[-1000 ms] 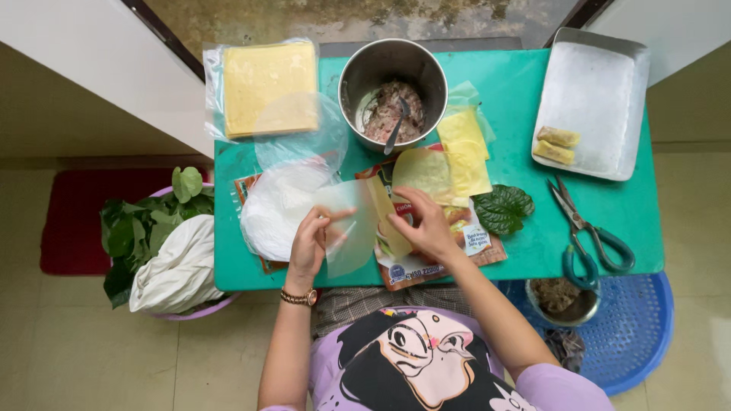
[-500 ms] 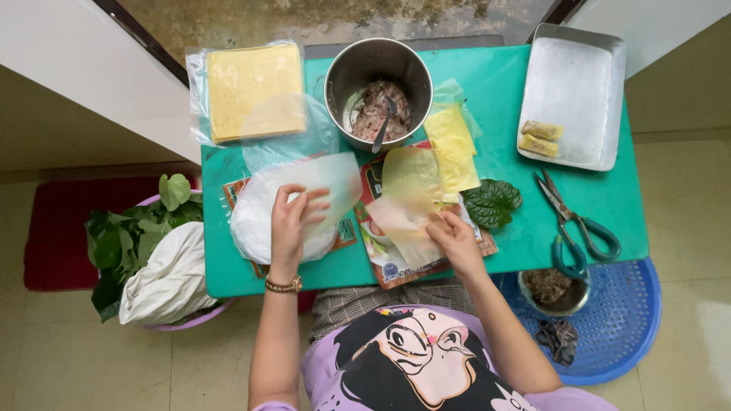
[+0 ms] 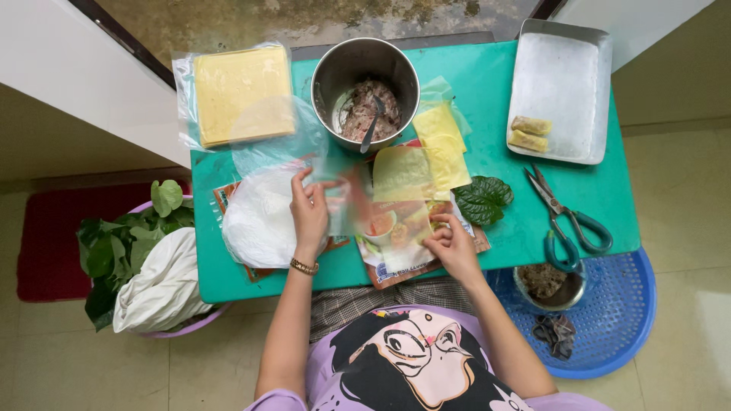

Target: The person wraps minced meat mixture into individual sheets of rice paper by hand, then places the finished rolls into a metal tray.

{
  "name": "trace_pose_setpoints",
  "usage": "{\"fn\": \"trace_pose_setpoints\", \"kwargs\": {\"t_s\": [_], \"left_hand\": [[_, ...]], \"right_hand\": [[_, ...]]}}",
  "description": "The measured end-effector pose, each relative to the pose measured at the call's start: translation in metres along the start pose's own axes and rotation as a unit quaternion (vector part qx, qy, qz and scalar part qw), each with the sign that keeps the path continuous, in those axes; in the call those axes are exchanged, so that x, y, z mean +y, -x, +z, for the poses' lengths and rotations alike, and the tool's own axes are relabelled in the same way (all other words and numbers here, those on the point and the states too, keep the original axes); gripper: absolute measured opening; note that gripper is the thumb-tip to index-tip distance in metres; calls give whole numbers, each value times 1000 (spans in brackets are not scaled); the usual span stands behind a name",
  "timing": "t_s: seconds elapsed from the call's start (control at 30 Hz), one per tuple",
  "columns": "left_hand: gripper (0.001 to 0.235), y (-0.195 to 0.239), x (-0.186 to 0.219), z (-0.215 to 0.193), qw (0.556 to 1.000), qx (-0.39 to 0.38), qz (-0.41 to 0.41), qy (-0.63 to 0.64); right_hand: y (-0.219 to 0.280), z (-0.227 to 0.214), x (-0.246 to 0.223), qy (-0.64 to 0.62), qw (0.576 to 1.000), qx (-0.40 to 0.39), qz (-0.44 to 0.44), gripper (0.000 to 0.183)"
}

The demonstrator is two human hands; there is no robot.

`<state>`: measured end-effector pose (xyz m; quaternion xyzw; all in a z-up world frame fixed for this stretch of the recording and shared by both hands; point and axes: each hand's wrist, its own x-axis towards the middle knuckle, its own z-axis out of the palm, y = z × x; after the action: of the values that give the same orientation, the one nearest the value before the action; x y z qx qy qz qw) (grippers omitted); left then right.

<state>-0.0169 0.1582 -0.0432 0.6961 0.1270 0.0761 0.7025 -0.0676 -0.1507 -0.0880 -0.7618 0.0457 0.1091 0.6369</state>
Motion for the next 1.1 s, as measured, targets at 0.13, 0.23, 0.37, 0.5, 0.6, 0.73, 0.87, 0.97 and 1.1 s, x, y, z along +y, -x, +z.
{"fn": "trace_pose_setpoints", "kwargs": {"t_s": [0.13,0.23,0.37,0.5,0.6,0.73,0.87,0.97,1.1], "left_hand": [[37,-19,-1,6,990,60,42,-119],[40,-23,0,14,904,77,260,-330],[45,-1,17,21,884,83,280,-365],[32,40,28,34,897,-20,277,-343],[20,47,30,35,951,-28,217,-219],[17,14,27,29,996,-21,73,-54],[32,-29,31,35,993,-19,39,109],[57,-50,37,44,990,-15,21,140],[86,-62,41,54,988,-18,7,155]], "right_hand": [[-1,-3,10,-35,999,-6,-5,37],[2,2,2,-39,999,-12,36,31],[13,7,-30,43,999,8,27,33],[7,-2,-91,298,949,67,-80,28],[-18,-7,-149,219,944,78,-233,15],[-68,27,-207,324,827,50,-457,40],[-120,64,-225,390,792,-31,-469,40],[-152,59,-220,365,819,-63,-438,26],[-181,27,-224,361,844,-5,-398,9]]}}
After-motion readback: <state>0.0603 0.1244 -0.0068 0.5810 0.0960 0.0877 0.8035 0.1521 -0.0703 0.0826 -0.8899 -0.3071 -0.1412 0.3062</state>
